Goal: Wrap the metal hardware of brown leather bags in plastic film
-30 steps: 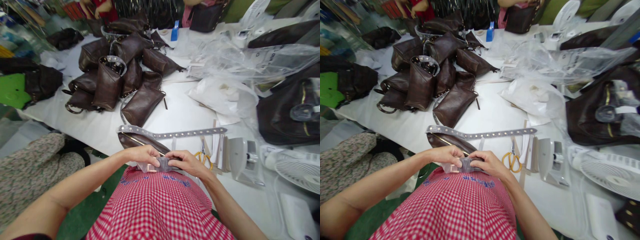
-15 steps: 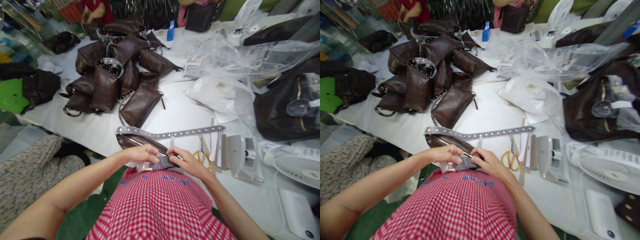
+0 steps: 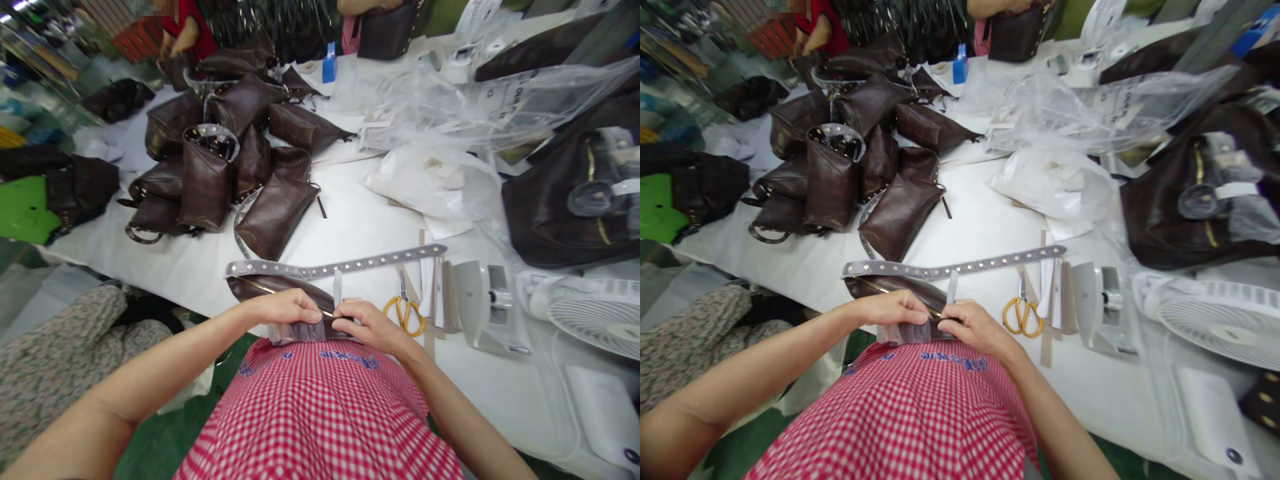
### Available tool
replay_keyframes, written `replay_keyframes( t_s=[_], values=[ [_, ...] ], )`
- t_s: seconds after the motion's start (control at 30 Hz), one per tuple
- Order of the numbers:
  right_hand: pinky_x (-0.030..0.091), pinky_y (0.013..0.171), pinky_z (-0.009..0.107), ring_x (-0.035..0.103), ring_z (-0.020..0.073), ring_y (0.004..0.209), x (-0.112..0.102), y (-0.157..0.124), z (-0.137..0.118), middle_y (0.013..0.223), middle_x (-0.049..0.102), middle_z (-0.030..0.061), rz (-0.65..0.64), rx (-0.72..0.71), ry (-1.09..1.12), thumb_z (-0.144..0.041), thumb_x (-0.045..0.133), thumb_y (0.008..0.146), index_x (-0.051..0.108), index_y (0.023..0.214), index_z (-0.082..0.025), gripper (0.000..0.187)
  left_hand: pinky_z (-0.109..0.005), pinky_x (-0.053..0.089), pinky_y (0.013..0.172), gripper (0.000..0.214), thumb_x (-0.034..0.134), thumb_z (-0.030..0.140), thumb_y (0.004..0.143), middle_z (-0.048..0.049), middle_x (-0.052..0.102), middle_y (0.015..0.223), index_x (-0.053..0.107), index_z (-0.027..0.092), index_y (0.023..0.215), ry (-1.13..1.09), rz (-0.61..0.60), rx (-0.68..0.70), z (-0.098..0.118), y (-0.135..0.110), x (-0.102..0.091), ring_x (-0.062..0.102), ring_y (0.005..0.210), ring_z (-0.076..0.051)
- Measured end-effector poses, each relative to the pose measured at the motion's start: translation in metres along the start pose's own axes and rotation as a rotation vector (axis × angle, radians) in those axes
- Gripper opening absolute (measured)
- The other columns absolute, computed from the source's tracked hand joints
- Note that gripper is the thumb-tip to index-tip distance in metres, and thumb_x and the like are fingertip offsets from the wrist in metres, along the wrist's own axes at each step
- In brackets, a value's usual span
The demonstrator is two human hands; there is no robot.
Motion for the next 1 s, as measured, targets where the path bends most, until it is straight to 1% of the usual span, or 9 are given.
replay_keyframes(
  t_s=[0.13,0.23,0.33,0.43,0.53,0.63,0.7,0.83,1.0],
  values=[
    [0.037,0.066,0.024,0.053,0.013,0.066,0.002,0.002,0.001,0.068,0.059,0.0003,-0.01,0.014,0.002,-0.037,0.05,0.093,0.062,0.075,-0.017,0.029,-0.021,0.03,0.05,0.029,0.059,0.04,0.08,0.0026,0.052,0.057,0.069,0.014,0.076,0.079,0.063,-0.015,0.007,0.004,0.004,0.041,0.052,-0.01],
    [0.039,0.067,0.024,0.054,0.0132,0.07,0.002,0.003,0.005,0.073,0.061,0.0002,0.007,0.068,0.028,-0.034,0.051,0.092,0.062,0.078,-0.017,0.024,-0.021,0.036,0.059,0.018,0.059,0.029,0.076,0.002,0.059,0.068,0.069,0.014,0.081,0.116,0.119,0.061,0.013,0.01,0.006,0.047,0.061,-0.011],
    [0.039,0.065,0.023,0.054,0.0127,0.068,-0.001,0.003,0.006,0.072,0.061,-0.0006,-0.003,0.109,0.056,-0.032,0.052,0.091,0.062,0.077,-0.017,0.022,-0.021,0.036,0.061,0.012,0.061,0.021,0.073,0.0035,0.058,0.069,0.064,0.015,0.082,0.167,0.187,0.118,0.018,0.021,0.007,0.048,0.065,-0.011],
    [0.04,0.064,0.023,0.053,0.0127,0.067,-0.004,0.003,0.006,0.07,0.061,-0.001,-0.005,0.154,0.105,-0.033,0.053,0.089,0.062,0.076,-0.017,0.023,-0.021,0.031,0.054,0.01,0.063,0.022,0.074,0.0053,0.05,0.062,0.057,0.016,0.078,0.175,0.198,0.109,0.022,0.029,0.009,0.042,0.059,-0.01],
    [0.043,0.066,0.024,0.057,0.0144,0.07,-0.005,0.003,0.005,0.075,0.065,0.0001,0.013,0.223,0.196,-0.035,0.057,0.085,0.065,0.083,-0.017,0.02,-0.021,0.033,0.055,0.02,0.063,0.032,0.079,0.0031,0.054,0.07,0.056,0.016,0.09,0.103,0.196,0.107,0.024,0.027,0.003,0.046,0.063,-0.012],
    [0.045,0.07,0.026,0.059,0.016,0.074,-0.004,0.003,0.005,0.079,0.068,0.0013,-0.006,0.24,0.242,-0.036,0.058,0.084,0.069,0.085,-0.017,0.022,-0.023,0.041,0.067,0.035,0.058,0.048,0.085,-0.0026,0.063,0.091,0.059,0.017,0.102,0.023,0.109,0.101,0.02,0.012,-0.013,0.055,0.078,-0.015],
    [0.045,0.07,0.026,0.059,0.016,0.074,-0.004,0.003,0.007,0.078,0.068,0.0013,-0.007,0.239,0.247,-0.037,0.058,0.085,0.069,0.083,-0.017,0.023,-0.025,0.043,0.077,0.041,0.062,0.054,0.082,-0.0045,0.066,0.099,0.064,0.018,0.101,0.055,0.004,0.087,0.012,-0.001,-0.025,0.058,0.088,-0.017],
    [0.044,0.07,0.025,0.057,0.0142,0.072,-0.006,0.004,0.011,0.075,0.066,0.0005,0.004,0.236,0.281,-0.037,0.058,0.084,0.069,0.083,-0.017,0.023,-0.026,0.045,0.076,0.045,0.076,0.053,0.07,-0.0036,0.069,0.088,0.068,0.017,0.096,0.032,-0.077,0.027,-0.012,-0.018,-0.039,0.061,0.08,-0.017],
    [0.042,0.067,0.024,0.053,0.0128,0.067,-0.008,0.007,0.011,0.071,0.062,-0.0006,-0.015,0.231,0.287,-0.038,0.057,0.085,0.066,0.081,-0.016,0.024,-0.024,0.044,0.065,0.043,0.072,0.056,0.073,-0.0026,0.065,0.069,0.068,0.014,0.078,-0.049,-0.089,0.043,-0.021,-0.017,-0.029,0.057,0.066,-0.015]
  ],
)
Point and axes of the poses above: each hand's wrist, its own y-axis towards the middle knuckle, its own x-axis out of the palm, z = x × y, the point moved 2 cm from there along y, towards the middle knuckle
